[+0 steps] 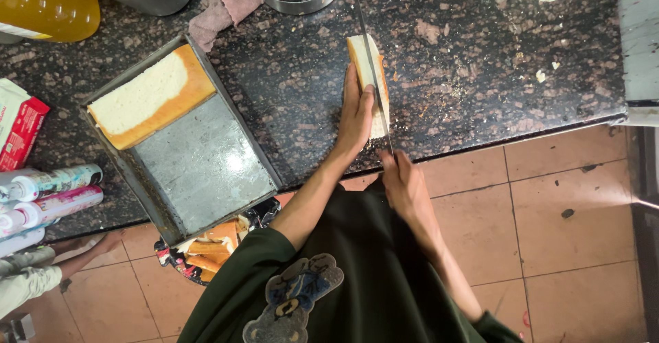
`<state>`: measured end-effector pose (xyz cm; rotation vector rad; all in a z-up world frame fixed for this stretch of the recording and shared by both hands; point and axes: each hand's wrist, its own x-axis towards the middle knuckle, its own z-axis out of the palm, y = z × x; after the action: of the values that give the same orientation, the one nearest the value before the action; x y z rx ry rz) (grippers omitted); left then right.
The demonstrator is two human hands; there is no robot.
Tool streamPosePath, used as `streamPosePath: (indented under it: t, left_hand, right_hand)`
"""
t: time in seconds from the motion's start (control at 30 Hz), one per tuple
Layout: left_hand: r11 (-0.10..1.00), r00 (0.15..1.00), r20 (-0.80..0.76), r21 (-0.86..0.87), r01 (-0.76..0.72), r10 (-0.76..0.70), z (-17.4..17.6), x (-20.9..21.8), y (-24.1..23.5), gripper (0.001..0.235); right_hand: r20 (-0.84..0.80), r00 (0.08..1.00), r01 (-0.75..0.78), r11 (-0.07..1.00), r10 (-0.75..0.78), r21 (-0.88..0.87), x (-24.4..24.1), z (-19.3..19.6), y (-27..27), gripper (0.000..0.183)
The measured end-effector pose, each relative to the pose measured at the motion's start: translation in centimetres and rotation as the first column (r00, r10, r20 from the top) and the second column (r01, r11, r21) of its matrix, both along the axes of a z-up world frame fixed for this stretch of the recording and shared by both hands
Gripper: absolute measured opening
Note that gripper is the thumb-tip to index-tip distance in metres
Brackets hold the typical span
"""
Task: The person trims the top crust off a rectangular cake sponge, discards the scraps into a bin, and then uses a metal ring and a knife to cut circular layers from the sponge.
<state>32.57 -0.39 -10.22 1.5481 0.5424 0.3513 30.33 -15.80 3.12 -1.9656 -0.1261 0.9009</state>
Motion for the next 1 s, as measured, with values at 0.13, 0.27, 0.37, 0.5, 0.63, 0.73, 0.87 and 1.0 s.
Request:
streamPosePath:
  t: [0.13,0.27,0.37,0.5,0.63,0.73,0.87,1.0]
  left_hand:
    - [1.0,1.0,-0.007,-0.002,-0.005,0.005,-0.1,-0.2,-0.1,0.07]
    - [1.0,1.0,0.028,0.0,-0.01,0.01,-0.6,-0.1,0.0,0.07]
    - [1.0,0.999,0.032,0.028,-0.015,0.014,-1.0,0.1,0.0,0.07]
    - [0.999,0.997,0.066,-0.022,-0.039,0.04,-0.5,0.1,-0.1,0.071]
    - [0.999,0.998,0.056,-0.025,-0.032,0.033,0.2,-0.2,-0.2,0.073]
    - [1.0,0.999,0.028,-0.009,-0.022,0.022,0.2,-0.3,-0.3,0.073]
    - [1.0,0.999,0.019,-0.009,-0.03,0.03,-0.1,-0.1,-0.1,0.073]
    - [0.998,0.999,0.036,-0.06,-0.007,0.009,-0.3,0.0,0.0,0.074]
  right_hand:
    - [-0.034,0.999,0.013,0.998,-0.015,-0.067,-1.9,0.6,-1.5,0.033]
    - [0.026,1.0,-0.002,0.996,0.005,-0.084,-0.2,-0.2,0.0,0.033]
    - [0.121,0.992,-0.041,0.999,0.041,-0.001,2.0,-1.0,1.8,0.04]
    - [0.1,0.994,-0.042,0.998,0.038,0.037,2.6,-0.6,2.1,0.037]
    - [0.031,0.999,-0.038,0.999,0.039,-0.038,-0.3,0.9,-0.4,0.036]
    - [0.036,0.999,-0.032,0.994,0.036,-0.103,-1.6,0.9,-1.6,0.034]
    - [0.002,1.0,-0.025,0.996,0.026,-0.089,-0.1,-1.2,-0.9,0.035]
    - [0.468,0.877,-0.168,0.981,0.106,0.094,2.6,-4.2,1.3,0.034]
